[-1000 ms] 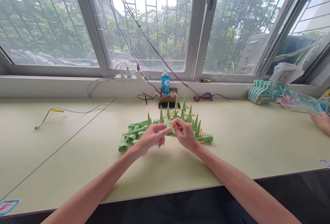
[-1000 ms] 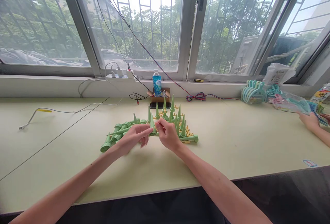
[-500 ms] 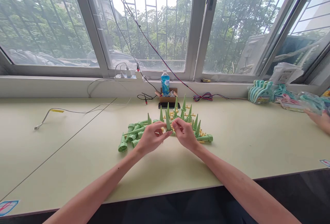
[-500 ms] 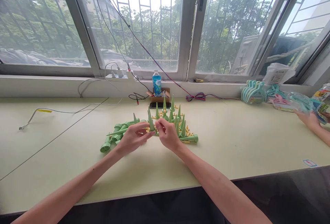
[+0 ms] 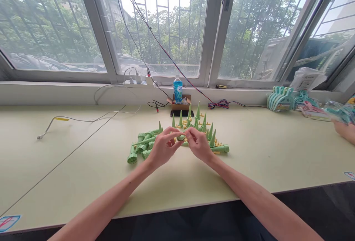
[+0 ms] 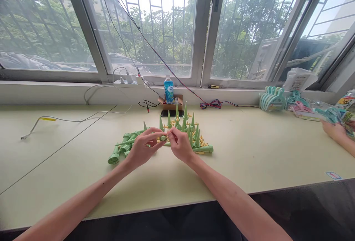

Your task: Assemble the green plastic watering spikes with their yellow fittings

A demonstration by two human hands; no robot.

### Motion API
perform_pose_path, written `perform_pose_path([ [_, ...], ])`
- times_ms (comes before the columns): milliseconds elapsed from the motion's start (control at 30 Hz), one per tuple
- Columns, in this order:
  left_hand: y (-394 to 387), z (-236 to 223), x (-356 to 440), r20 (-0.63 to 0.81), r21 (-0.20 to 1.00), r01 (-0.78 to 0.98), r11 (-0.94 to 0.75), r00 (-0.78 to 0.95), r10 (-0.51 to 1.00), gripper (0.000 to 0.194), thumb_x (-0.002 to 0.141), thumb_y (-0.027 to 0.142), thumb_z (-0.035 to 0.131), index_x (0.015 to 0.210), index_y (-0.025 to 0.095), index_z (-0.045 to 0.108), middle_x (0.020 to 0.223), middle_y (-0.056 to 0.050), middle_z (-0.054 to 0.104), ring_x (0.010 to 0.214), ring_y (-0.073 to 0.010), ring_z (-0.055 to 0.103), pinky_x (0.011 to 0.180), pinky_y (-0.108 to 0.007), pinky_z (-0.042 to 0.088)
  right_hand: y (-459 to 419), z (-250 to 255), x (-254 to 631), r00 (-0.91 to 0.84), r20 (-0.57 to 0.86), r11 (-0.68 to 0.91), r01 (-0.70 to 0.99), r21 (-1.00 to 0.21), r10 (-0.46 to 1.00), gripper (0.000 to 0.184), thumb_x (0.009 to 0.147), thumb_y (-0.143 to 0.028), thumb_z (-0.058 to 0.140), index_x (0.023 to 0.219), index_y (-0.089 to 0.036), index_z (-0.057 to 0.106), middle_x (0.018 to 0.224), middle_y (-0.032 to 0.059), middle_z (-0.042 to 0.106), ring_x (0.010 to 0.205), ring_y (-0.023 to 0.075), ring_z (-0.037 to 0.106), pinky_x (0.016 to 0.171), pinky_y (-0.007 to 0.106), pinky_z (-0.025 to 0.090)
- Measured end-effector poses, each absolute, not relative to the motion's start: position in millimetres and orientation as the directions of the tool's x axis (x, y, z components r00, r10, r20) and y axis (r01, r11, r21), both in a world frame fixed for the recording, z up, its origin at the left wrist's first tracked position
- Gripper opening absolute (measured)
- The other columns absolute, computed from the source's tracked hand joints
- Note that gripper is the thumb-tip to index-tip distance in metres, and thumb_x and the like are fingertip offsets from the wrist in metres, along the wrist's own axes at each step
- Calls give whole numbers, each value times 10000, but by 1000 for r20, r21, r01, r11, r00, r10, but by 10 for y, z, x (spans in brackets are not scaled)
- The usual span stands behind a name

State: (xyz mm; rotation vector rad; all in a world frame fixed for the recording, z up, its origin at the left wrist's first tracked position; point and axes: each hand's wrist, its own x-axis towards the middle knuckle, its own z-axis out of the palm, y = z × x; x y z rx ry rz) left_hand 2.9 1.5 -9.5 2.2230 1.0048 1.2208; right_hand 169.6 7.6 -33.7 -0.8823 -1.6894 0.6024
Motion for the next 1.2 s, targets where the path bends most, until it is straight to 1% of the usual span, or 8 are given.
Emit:
perform_pose_path([
  [200,3,-62,60,524,656,426,-623,337,783,230,851,369,589,996,216,680,1034,-58,583,568,-67,505,527,-219,480,77,-326,1699,-115,598,605,271,-749,793,299,955,-414,408,775,-191,492,582,-44,375,486,87,308,458,225,252],
  [300,5,-62,66,488,709,416,-569,293,822,271,832,398,607,1018,202,631,1056,-62,589,549,-61,508,503,-214,473,83,-335,1708,-90,589,590,265,-763,803,287,960,-418,400,801,-195,485,577,-47,373,479,88,314,454,225,248],
  [400,9,-65,66,394,820,334,-465,260,882,347,813,462,614,1031,197,564,1006,-55,612,491,-61,525,414,-202,433,87,-341,1718,-63,592,585,265,-766,804,274,966,-414,391,816,-201,477,569,-51,364,474,89,317,453,222,246],
  [500,13,-50,68,293,909,224,-352,260,920,357,824,524,577,930,185,544,850,-22,629,424,-65,514,355,-195,392,86,-339,1724,-48,601,590,272,-761,798,263,968,-404,392,816,-204,472,561,-56,353,472,88,311,456,221,249],
  [667,12,-1,73,102,980,128,-152,333,937,471,839,598,514,735,141,571,681,-25,621,404,-69,499,368,-202,386,78,-333,1719,-81,631,627,262,-734,772,261,962,-396,407,807,-200,480,589,-47,381,487,85,304,464,221,257],
  [800,21,-6,66,0,992,116,-53,416,910,526,826,626,513,697,121,587,669,-41,618,404,-74,500,368,-204,373,74,-332,1713,-131,643,654,226,-722,754,268,960,-393,414,790,-196,480,590,-48,390,493,82,302,470,219,270],
  [933,45,-43,46,0,993,105,-52,442,897,508,822,616,529,703,124,577,697,-49,623,418,-77,509,378,-206,375,78,-331,1713,-147,645,661,203,-722,750,261,956,-384,425,793,-191,488,591,-48,411,491,78,303,471,214,282],
  [1200,61,-61,19,50,984,130,-123,459,887,431,838,562,550,731,146,578,469,12,518,412,-93,481,417,-205,392,91,-332,1711,-143,641,656,192,-730,754,247,949,-381,443,792,-193,475,589,-54,382,484,76,276,461,217,257],
])
